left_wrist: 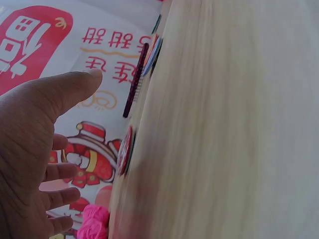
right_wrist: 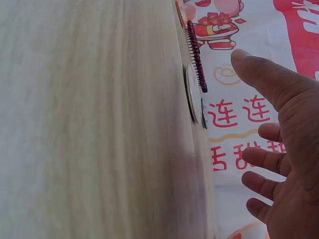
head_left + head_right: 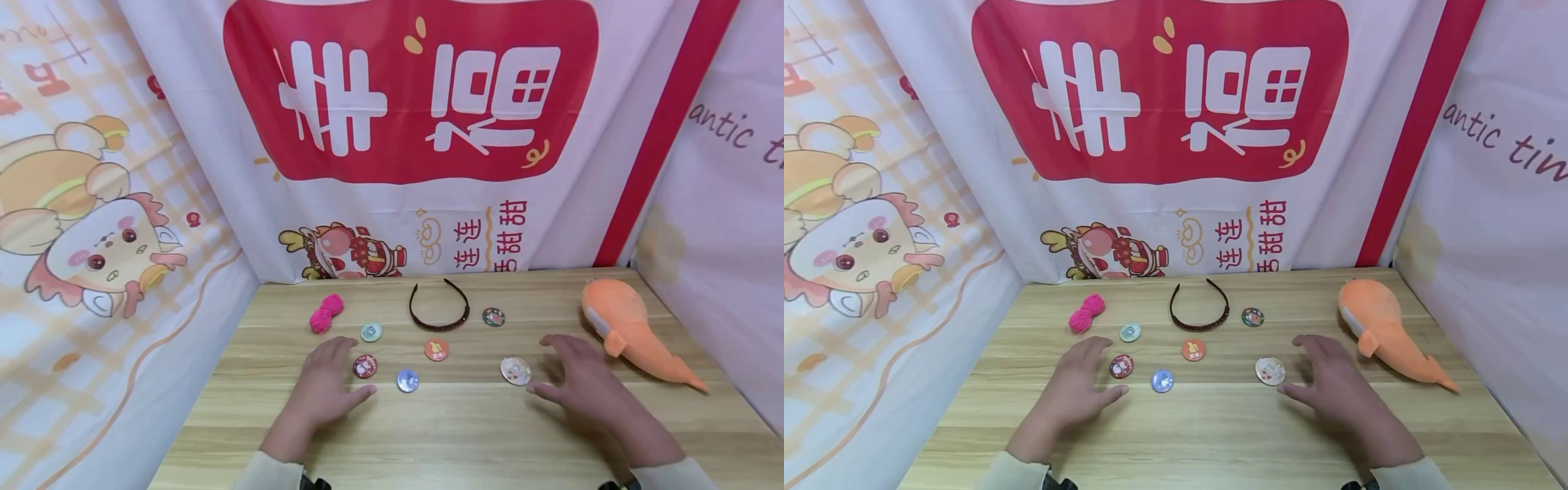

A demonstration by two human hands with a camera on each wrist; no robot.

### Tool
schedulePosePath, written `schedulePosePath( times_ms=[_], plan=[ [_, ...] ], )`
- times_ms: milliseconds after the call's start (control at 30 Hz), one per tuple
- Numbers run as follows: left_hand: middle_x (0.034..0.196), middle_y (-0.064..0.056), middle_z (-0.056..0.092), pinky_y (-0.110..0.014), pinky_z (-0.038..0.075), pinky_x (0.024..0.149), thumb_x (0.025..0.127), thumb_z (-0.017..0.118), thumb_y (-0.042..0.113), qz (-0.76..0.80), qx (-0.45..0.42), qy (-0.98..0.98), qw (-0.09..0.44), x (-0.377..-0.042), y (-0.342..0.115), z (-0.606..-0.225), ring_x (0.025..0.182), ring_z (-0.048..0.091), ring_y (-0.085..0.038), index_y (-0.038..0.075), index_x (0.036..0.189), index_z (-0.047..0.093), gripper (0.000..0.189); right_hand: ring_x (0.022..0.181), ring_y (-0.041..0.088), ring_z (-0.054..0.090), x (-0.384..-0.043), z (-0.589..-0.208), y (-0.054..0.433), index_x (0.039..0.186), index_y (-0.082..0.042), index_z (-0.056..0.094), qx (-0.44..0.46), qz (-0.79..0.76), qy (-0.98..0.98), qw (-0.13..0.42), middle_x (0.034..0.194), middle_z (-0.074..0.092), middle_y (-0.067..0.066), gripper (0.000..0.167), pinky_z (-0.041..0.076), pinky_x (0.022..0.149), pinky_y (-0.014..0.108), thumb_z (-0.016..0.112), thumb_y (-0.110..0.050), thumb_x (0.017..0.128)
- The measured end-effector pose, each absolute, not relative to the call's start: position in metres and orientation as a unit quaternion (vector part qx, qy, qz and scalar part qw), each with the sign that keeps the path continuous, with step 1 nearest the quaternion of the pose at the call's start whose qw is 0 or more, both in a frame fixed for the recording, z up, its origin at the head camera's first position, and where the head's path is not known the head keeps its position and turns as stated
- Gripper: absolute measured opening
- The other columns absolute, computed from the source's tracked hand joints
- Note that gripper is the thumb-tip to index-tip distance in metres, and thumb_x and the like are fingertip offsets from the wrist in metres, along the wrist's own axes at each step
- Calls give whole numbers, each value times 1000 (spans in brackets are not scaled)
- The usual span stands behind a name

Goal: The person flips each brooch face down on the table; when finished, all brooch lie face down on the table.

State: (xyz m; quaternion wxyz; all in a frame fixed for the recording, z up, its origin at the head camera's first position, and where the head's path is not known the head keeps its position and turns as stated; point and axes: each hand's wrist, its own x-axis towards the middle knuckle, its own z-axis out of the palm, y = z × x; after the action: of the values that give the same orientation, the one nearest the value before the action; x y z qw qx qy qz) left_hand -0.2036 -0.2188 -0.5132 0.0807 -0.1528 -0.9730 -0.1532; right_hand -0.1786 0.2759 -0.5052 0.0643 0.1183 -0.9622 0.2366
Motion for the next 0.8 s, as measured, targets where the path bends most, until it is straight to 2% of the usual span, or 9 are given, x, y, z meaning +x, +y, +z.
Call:
schedulePosePath(
  times_ms=[233,400,533,800],
  plan=[
    [165,-11,51,-61,32,130,84,85,69,-178,-171,-967,62,-206,-194,-517,155,44,-35,16,162,48,101,144,45,47,-186,-514,272,141,-8,61,122,269,-955,42,152,56,24,82,41,117,68,93,-56,83],
    [163,-12,53,-60,32,130,84,85,68,-179,-194,-962,66,-209,-181,-516,154,46,-35,15,159,51,98,146,45,48,-193,-518,269,145,-6,62,116,280,-953,8,154,58,21,84,40,119,70,91,-57,84],
    [162,-13,54,-61,32,129,84,83,69,-170,-208,-961,68,-210,-172,-518,154,46,-37,14,157,52,96,149,47,47,-198,-519,269,145,-9,65,113,293,-949,-18,158,57,19,82,38,120,71,91,-56,84],
    [163,-11,53,-61,29,131,86,81,70,-176,-221,-957,58,-210,-155,-515,155,45,-36,17,158,51,94,145,44,52,-204,-526,271,121,-26,74,122,306,-944,-32,153,64,13,47,39,120,71,94,-48,84]
  ],
)
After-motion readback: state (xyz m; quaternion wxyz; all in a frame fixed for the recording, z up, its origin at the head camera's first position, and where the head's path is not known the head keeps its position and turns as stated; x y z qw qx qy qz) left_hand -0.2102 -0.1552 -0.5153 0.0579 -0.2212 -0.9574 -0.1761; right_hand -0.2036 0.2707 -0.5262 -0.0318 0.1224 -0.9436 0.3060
